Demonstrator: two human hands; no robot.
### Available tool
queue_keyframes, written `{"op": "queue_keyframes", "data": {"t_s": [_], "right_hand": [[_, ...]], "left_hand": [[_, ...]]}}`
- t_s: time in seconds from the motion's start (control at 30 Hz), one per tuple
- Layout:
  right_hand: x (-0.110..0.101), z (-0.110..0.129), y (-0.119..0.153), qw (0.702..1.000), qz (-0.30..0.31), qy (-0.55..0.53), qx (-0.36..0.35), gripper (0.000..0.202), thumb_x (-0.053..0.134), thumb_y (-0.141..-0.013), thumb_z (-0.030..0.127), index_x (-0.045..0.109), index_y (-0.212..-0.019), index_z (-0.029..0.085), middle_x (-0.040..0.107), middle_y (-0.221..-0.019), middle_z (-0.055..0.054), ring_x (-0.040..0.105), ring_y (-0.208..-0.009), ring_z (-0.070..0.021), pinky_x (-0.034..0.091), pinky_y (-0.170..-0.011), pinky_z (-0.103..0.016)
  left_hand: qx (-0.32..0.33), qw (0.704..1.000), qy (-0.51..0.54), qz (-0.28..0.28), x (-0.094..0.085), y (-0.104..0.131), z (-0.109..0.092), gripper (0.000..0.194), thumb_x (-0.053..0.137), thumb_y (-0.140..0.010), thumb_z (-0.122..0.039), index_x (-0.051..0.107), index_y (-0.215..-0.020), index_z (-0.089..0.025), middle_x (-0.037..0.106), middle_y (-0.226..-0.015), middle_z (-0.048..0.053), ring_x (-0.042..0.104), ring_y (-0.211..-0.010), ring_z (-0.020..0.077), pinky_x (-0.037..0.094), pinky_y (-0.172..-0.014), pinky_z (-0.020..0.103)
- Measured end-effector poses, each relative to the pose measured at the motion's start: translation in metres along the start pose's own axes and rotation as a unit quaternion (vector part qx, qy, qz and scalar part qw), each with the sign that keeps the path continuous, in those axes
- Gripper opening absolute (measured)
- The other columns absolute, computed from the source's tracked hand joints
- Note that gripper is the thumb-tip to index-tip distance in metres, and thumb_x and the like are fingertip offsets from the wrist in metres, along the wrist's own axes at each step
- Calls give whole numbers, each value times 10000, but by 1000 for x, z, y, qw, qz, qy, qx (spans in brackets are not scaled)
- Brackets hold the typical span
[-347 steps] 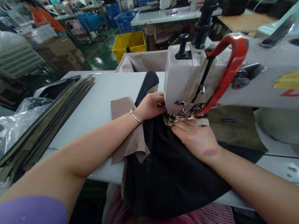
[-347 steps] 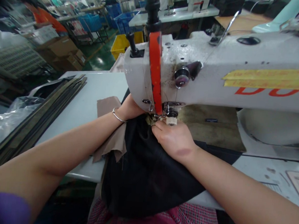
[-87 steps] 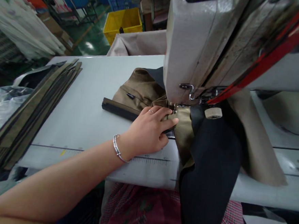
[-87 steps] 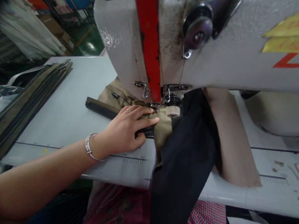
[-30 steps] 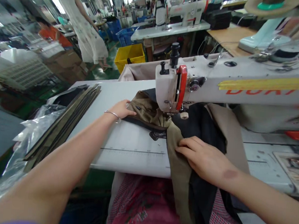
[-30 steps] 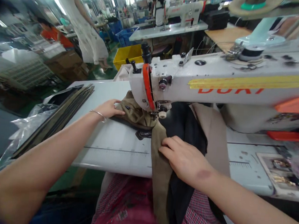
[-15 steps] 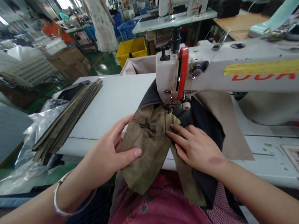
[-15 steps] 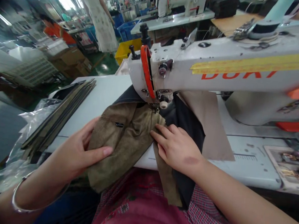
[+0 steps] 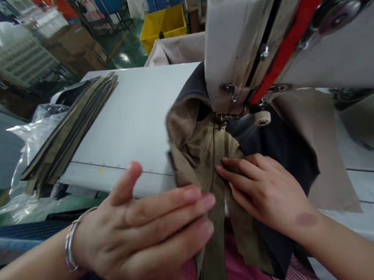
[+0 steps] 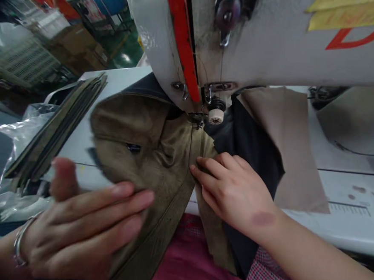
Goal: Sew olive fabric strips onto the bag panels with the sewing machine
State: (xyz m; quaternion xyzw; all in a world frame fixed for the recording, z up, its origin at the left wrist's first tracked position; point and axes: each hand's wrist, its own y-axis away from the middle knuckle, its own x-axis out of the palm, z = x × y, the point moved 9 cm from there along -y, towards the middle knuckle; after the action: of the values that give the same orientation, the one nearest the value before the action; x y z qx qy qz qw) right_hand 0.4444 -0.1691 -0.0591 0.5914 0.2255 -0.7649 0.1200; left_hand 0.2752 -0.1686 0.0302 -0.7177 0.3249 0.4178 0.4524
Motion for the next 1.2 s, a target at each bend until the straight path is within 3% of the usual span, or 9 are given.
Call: {"op": "queue_keyframes", "data": {"t_s": [0.07, 0.17, 0.33, 0.5, 0.67, 0.83, 0.93, 1.03, 1.2], "right_hand": [[-2, 1, 1, 1000, -6, -4, -5, 402, 489, -945, 294, 565, -1332, 215, 587, -1294, -55, 514, -999, -246, 434, -818, -410], [-5, 2, 1, 1000, -16, -11, -11, 388, 500, -939, 277, 581, -1312, 212, 604, -1258, -61, 520, -989, -247, 432, -810, -409], [-9, 4, 1, 999, -27, -26, -18, 357, 501, -938, 272, 609, -1273, 208, 629, -1189, -73, 530, -961, -243, 428, -785, -405], [-7, 4, 2, 999, -20, -32, -21, 367, 507, -930, 278, 605, -1277, 212, 634, -1150, -92, 530, -958, -243, 423, -776, -402], [-4, 4, -1, 1000, -5, -20, -18, 347, 514, -911, 287, 636, -1227, 214, 650, -1099, -105, 538, -934, -250, 430, -760, -406], [-12, 10, 11, 999, -3, -38, -11, 419, 520, -917, 296, 564, -1321, 195, 611, -1283, -82, 543, -1124, -248, 450, -937, -433], [-14, 21, 35, 999, 31, -27, -31, 685, 548, -871, 530, 442, -1424, 140, 510, -1419, -116, 465, -1286, -291, 332, -1105, -529], [-10, 31, 60, 996, 55, 23, -66, 813, 506, -846, 567, 329, -1482, 92, 376, -1510, -146, 401, -1347, -340, 305, -1100, -616], [-10, 40, 82, 987, 25, 106, -118, 672, 359, -786, 75, 400, -1449, 180, 382, -1521, -29, 378, -1377, -244, 442, -1003, -535]], "left_hand": [[105, 991, -58, 51, 5, -13, -14, 296, 462, -959, -212, 612, -1214, -217, 688, -1181, -9, 594, -1170, 148, 126, -1252, 420], [179, 976, -84, 93, 19, -26, -22, 314, 396, -954, -151, 647, -1136, -100, 721, -1072, 56, 621, -1110, 159, 267, -1215, 374], [223, 963, -57, 141, 46, -20, -26, 227, 492, -898, -166, 700, -956, -98, 718, -937, 70, 664, -946, 176, 379, -1165, 368], [252, 964, -28, 81, 30, -21, -29, 195, 522, -875, -168, 702, -948, -166, 718, -1043, 39, 631, -1074, 189, 443, -1124, 348], [135, 963, -92, 214, 67, -43, -1, 430, 431, -908, -171, 509, -1331, -172, 388, -1517, 86, 517, -1269, 264, 491, -1011, 410], [67, 951, -84, 291, 99, -43, 15, 740, 556, -842, -366, 316, -1445, -10, 293, -1530, 236, 431, -1321, 348, 407, -1051, 475], [85, 951, -64, 290, 101, -41, 17, 849, 650, -750, -414, 333, -1431, -17, 285, -1538, 225, 303, -1417, 327, 292, -1156, 444], [104, 955, -56, 273, 103, -44, 18, 696, 651, -751, -346, 445, -1341, -39, 384, -1490, 215, 402, -1354, 321, 327, -1135, 432], [98, 972, -53, 206, 106, -56, 24, 247, 452, -877, -148, 587, -1074, -84, 576, -1310, 171, 586, -1112, 262, 481, -966, 411]]}}
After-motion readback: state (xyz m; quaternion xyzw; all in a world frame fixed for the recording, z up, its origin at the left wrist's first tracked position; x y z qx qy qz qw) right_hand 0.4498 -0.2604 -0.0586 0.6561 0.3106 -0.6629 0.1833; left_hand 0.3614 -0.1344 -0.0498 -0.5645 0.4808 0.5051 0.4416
